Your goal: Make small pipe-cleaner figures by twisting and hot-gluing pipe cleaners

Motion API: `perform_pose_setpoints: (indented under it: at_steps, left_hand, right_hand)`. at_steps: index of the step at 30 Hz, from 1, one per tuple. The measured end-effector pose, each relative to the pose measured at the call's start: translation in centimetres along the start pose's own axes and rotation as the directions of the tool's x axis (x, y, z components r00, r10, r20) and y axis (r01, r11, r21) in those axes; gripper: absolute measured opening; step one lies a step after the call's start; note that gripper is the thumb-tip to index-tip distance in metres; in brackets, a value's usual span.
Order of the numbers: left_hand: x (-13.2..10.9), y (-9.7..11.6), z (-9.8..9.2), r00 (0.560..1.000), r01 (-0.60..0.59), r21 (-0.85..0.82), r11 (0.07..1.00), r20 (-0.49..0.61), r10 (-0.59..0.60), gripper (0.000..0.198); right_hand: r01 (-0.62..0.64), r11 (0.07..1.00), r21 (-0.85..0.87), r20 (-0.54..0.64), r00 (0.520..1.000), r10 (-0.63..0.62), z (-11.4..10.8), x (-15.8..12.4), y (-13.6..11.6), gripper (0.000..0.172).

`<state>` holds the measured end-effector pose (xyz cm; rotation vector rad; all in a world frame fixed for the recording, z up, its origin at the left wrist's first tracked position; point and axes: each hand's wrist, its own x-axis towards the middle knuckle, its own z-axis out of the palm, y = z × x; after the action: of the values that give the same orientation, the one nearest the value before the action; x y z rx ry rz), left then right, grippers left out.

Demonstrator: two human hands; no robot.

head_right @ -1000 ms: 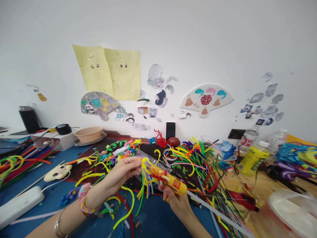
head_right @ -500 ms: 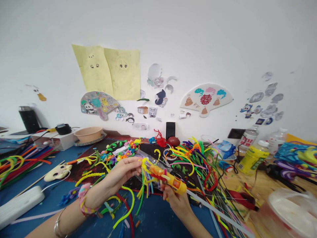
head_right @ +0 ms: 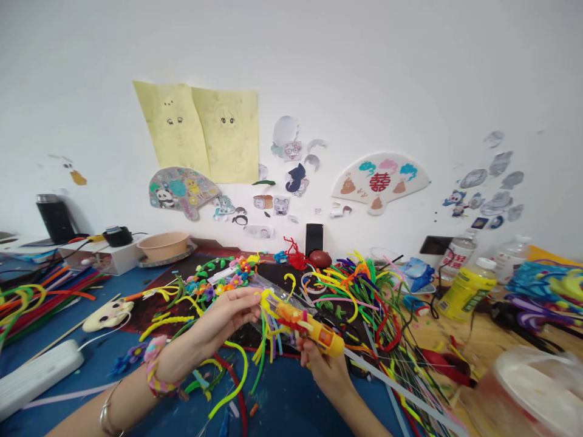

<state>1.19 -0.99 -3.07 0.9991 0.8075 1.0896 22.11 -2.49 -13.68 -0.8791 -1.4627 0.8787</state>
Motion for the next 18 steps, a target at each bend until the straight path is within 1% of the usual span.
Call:
perform_pose_setpoints:
  at_steps: [7,18]
  left_hand:
    - [0.0,-0.16,-0.12,1.0,-0.004,0.004,1.0,0.012,0.004,0.016]
    - [0.16,-0.25,-0.25,1.0,-0.001,-0.006,1.0,0.006,0.001,0.019]
  right_hand:
    - [0.01,1.0,-0.017,0.002,1.0,-0.01,-0.02,0.01,0.09,0.044]
    - [0.006,0.998,-0.067,0.014,1.0,-0.005,-0.12,-0.13,0.11,0.045]
